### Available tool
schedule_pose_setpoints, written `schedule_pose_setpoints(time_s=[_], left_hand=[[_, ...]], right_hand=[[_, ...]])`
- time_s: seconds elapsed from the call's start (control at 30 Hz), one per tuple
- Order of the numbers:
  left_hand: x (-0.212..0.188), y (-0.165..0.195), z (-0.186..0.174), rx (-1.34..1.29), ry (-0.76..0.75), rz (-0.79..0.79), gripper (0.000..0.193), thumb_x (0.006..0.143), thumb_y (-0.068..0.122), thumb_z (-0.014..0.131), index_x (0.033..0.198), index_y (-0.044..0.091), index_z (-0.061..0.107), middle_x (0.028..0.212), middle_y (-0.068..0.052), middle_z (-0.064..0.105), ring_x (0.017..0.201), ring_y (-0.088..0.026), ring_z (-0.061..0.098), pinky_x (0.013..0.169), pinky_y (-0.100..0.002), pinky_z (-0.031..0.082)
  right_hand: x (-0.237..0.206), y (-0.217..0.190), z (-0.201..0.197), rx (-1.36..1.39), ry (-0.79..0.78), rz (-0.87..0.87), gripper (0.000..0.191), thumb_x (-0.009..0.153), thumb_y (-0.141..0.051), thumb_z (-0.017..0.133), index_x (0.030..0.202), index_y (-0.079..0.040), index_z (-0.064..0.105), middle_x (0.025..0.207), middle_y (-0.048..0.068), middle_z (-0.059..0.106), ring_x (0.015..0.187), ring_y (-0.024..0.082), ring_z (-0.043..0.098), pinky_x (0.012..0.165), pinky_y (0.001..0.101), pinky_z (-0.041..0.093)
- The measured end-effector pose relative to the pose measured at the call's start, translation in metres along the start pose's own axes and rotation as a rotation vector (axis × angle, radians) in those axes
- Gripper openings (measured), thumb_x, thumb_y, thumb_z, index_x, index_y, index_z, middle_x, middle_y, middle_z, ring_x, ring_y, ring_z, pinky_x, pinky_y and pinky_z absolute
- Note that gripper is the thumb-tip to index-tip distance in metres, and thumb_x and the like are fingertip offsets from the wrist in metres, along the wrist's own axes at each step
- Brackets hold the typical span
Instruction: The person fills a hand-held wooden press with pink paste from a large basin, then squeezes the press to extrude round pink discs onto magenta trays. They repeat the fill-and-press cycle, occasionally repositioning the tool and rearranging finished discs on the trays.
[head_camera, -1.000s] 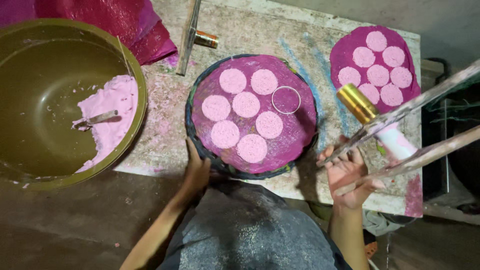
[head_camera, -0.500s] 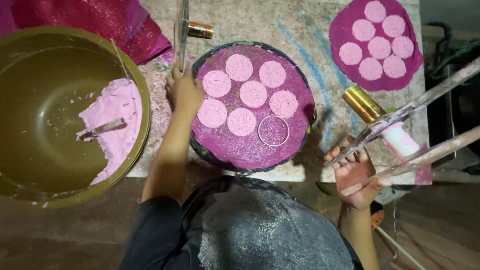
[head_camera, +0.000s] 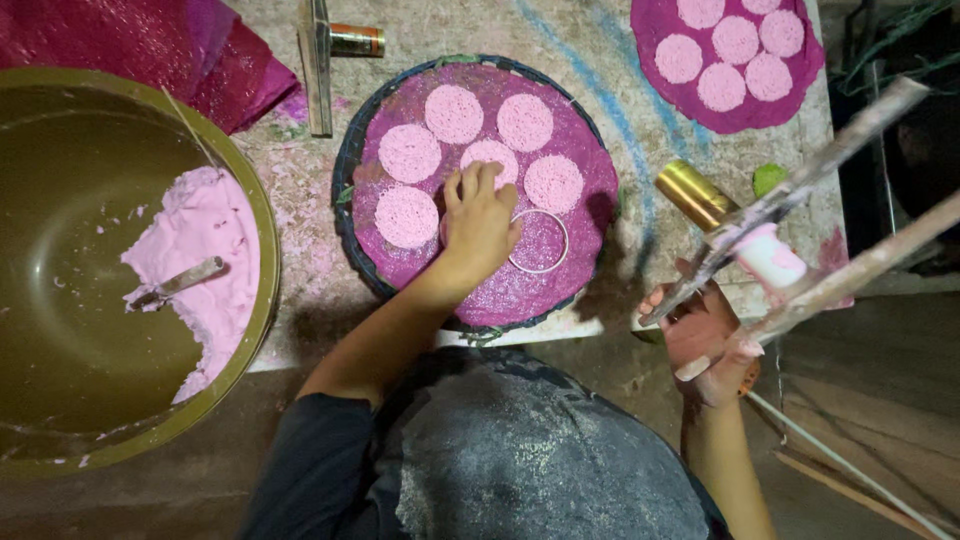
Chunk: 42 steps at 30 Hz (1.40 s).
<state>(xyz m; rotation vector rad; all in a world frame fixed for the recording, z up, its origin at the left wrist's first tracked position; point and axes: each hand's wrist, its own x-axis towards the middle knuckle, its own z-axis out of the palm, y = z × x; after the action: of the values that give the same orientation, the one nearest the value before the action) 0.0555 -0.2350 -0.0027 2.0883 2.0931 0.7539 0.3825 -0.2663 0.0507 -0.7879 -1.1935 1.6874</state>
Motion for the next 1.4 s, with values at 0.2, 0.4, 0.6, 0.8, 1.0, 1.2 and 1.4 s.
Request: schedule_pose_setpoints(time_s=[0.2, 0.4, 0.6, 0.8, 1.0, 1.2, 1.4], left_hand=[[0.033, 0.004, -0.011, -1.078, -0.166, -0.095, 0.068, 0.093, 0.04, 0.073, 0.146, 0.006, 0.047, 0.157, -0.018, 0.043, 0.149, -0.036, 0.038, 0.123, -0.05, 0.03], [0.047, 0.007, -0.036, -2.538, -0.547, 0.254, 0.087, 0.096, 0.057, 0.061, 0.161, 0.009, 0.029, 0.159, -0.014, 0.052, 0.154, -0.031, 0.046, 0.128, -0.043, 0.031], [0.066, 0.022, -0.01, -2.772, -0.176, 0.276, 0.023, 0.099, 0.031, 0.056, 0.109, 0.01, 0.055, 0.102, -0.003, 0.055, 0.109, -0.02, 0.058, 0.118, -0.041, 0.039], [0.083, -0.01, 0.01, -2.879, -0.053, 0.319, 0.017, 0.1, 0.03, 0.049, 0.103, 0.014, 0.053, 0.095, 0.001, 0.055, 0.098, -0.017, 0.057, 0.112, -0.04, 0.044], [0.073, -0.019, 0.012, -2.939, -0.01, 0.263, 0.02, 0.099, 0.034, 0.049, 0.101, 0.015, 0.052, 0.093, 0.0, 0.055, 0.095, -0.017, 0.056, 0.102, -0.038, 0.047], [0.08, 0.004, 0.022, -2.969, -0.01, 0.197, 0.015, 0.095, 0.03, 0.047, 0.098, 0.016, 0.051, 0.09, 0.001, 0.052, 0.091, -0.017, 0.055, 0.103, -0.04, 0.048], [0.104, -0.008, 0.009, -2.906, -0.096, 0.258, 0.016, 0.098, 0.031, 0.047, 0.092, 0.016, 0.049, 0.084, 0.002, 0.05, 0.086, -0.016, 0.053, 0.098, -0.039, 0.052]], right_hand=[[0.021, -0.018, -0.002, -0.137, -0.312, 0.297, 0.112, 0.087, -0.085, 0.055, 0.147, 0.009, 0.041, 0.128, 0.02, 0.061, 0.114, 0.03, 0.061, 0.1, 0.0487, 0.047], [0.036, -0.051, 0.02, -0.113, -0.522, 0.82, 0.105, 0.087, -0.082, 0.043, 0.148, 0.003, 0.044, 0.121, 0.023, 0.065, 0.106, 0.031, 0.069, 0.095, 0.049, 0.055], [0.085, -0.095, 0.025, -0.532, -0.448, 0.959, 0.092, 0.089, -0.075, 0.035, 0.14, -0.002, 0.054, 0.111, 0.017, 0.071, 0.094, 0.028, 0.068, 0.084, 0.0425, 0.053], [0.112, -0.079, 0.045, -1.121, -0.374, 0.867, 0.088, 0.095, -0.072, 0.025, 0.108, 0.0, 0.073, 0.089, 0.013, 0.071, 0.082, 0.022, 0.062, 0.073, 0.0389, 0.049], [0.111, -0.069, 0.07, -1.082, -0.43, 0.806, 0.092, 0.094, -0.074, 0.025, 0.082, 0.003, 0.072, 0.07, 0.012, 0.069, 0.064, 0.022, 0.063, 0.063, 0.0385, 0.053], [0.113, -0.089, 0.075, -1.343, -0.321, 0.825, 0.088, 0.092, -0.074, 0.028, 0.092, 0.002, 0.072, 0.072, 0.015, 0.071, 0.068, 0.024, 0.067, 0.068, 0.0393, 0.054], [0.112, -0.072, 0.083, -1.304, -0.257, 0.565, 0.078, 0.091, -0.07, 0.036, 0.106, -0.001, 0.068, 0.076, 0.011, 0.068, 0.067, 0.021, 0.065, 0.068, 0.0379, 0.052]])
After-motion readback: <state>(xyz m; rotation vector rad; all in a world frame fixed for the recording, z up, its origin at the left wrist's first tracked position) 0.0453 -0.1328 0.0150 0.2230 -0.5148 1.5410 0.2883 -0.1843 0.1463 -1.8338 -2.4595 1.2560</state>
